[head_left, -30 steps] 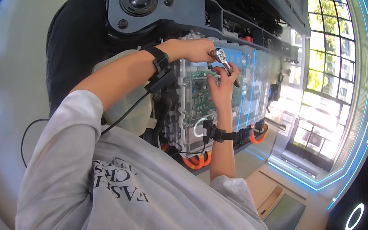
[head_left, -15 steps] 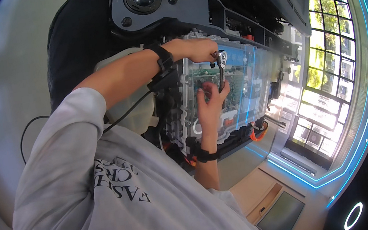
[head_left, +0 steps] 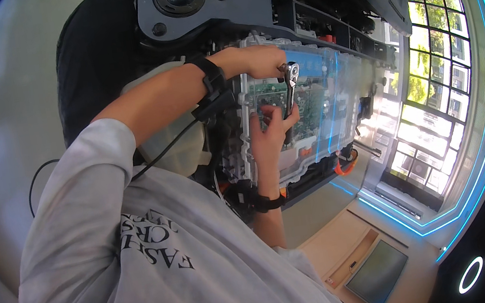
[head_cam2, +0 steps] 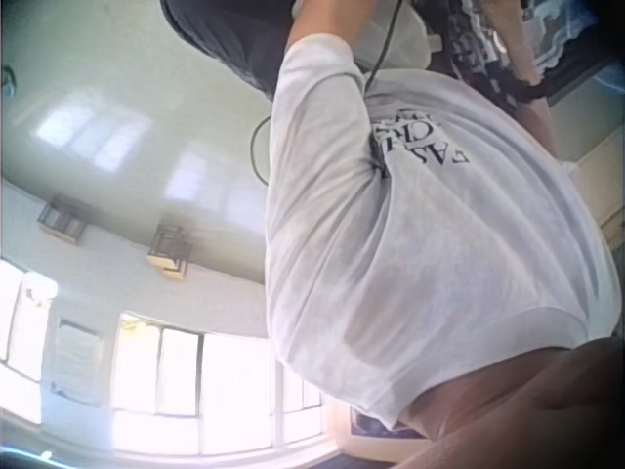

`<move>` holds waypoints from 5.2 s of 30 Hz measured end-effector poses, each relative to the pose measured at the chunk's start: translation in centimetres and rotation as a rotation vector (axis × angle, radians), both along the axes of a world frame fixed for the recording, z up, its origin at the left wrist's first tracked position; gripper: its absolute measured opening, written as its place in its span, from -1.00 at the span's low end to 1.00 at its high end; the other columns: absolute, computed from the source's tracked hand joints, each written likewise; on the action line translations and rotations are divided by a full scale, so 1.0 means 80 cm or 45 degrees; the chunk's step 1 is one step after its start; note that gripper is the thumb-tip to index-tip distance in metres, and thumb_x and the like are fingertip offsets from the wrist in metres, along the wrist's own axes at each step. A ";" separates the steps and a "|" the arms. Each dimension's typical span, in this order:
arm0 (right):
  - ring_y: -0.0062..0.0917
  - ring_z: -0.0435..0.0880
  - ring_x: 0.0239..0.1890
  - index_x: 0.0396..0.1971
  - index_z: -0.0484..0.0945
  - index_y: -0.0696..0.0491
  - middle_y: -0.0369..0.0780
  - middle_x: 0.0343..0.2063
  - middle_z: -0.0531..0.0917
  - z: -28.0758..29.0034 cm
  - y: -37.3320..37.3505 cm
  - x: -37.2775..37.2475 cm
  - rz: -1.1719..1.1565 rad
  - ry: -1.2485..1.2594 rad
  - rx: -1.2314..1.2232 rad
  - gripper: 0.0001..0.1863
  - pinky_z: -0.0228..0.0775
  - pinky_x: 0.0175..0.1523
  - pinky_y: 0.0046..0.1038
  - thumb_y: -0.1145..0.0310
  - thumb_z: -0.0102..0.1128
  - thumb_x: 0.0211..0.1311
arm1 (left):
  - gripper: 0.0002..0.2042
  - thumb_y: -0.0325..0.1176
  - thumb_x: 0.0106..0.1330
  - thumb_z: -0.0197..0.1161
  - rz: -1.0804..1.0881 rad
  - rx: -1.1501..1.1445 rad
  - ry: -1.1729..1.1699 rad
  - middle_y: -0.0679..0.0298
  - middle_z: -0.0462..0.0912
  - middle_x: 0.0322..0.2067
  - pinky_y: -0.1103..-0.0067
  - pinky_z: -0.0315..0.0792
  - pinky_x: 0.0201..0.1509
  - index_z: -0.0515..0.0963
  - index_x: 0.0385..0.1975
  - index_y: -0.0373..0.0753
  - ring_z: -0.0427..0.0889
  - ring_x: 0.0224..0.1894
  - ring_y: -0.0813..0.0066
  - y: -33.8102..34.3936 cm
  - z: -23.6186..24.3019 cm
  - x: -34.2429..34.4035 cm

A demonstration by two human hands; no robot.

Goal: Using a ratchet wrench to tighten or loosen bolts on an electric vehicle power inverter or battery assembly.

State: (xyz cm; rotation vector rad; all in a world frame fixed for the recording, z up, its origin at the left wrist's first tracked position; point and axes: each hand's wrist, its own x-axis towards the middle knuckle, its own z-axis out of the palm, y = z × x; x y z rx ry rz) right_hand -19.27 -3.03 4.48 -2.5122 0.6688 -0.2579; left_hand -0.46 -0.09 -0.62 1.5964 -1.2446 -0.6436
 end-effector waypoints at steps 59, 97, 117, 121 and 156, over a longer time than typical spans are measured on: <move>-0.26 0.50 -0.18 -0.34 0.54 0.10 0.00 0.12 0.06 -0.031 -0.096 -0.013 -0.069 0.108 -0.173 -0.82 0.38 -0.08 -0.37 0.44 0.09 0.01 | -0.76 -0.25 0.11 0.11 0.106 0.101 0.006 0.00 0.55 -0.55 0.32 0.37 -0.36 0.58 -0.44 -0.31 0.56 -0.42 0.07 0.000 0.001 -0.004; -0.17 0.47 -0.13 -0.40 0.57 0.13 -0.03 0.11 0.07 -0.066 -0.117 -0.002 -0.181 -0.048 -0.157 -0.85 0.35 -0.09 -0.30 0.42 0.07 0.04 | -0.72 -0.20 0.13 0.15 0.077 0.121 -0.074 0.01 0.51 -0.62 0.33 0.30 -0.42 0.55 -0.48 -0.34 0.52 -0.49 0.12 -0.005 -0.004 -0.003; -0.38 0.51 -0.33 -0.26 0.46 0.17 0.01 0.09 0.05 -0.043 -0.017 -0.053 -0.266 -0.050 0.061 -0.78 0.40 -0.18 -0.43 0.47 0.09 0.06 | -0.71 -0.20 0.18 0.11 0.090 0.101 -0.016 -0.01 0.46 -0.67 0.34 0.28 -0.44 0.54 -0.49 -0.37 0.44 -0.58 0.11 -0.002 -0.008 -0.001; -0.42 0.55 -0.35 -0.39 0.55 0.20 -0.05 0.00 0.18 -0.050 -0.107 -0.029 -0.143 -0.040 -0.100 -0.85 0.43 -0.19 -0.43 0.47 0.07 0.04 | -0.72 -0.20 0.14 0.12 0.136 0.063 0.053 0.00 0.50 -0.64 0.34 0.30 -0.44 0.56 -0.46 -0.34 0.48 -0.56 0.12 -0.008 -0.012 -0.003; -0.38 0.52 -0.33 -0.32 0.54 0.13 -0.02 0.05 0.13 -0.053 -0.083 -0.052 -0.216 0.078 -0.010 -0.82 0.40 -0.22 -0.43 0.43 0.07 0.07 | -0.73 -0.26 0.12 0.13 0.077 0.081 -0.021 -0.03 0.49 -0.66 0.33 0.31 -0.44 0.53 -0.52 -0.41 0.51 -0.55 0.08 -0.002 -0.006 -0.002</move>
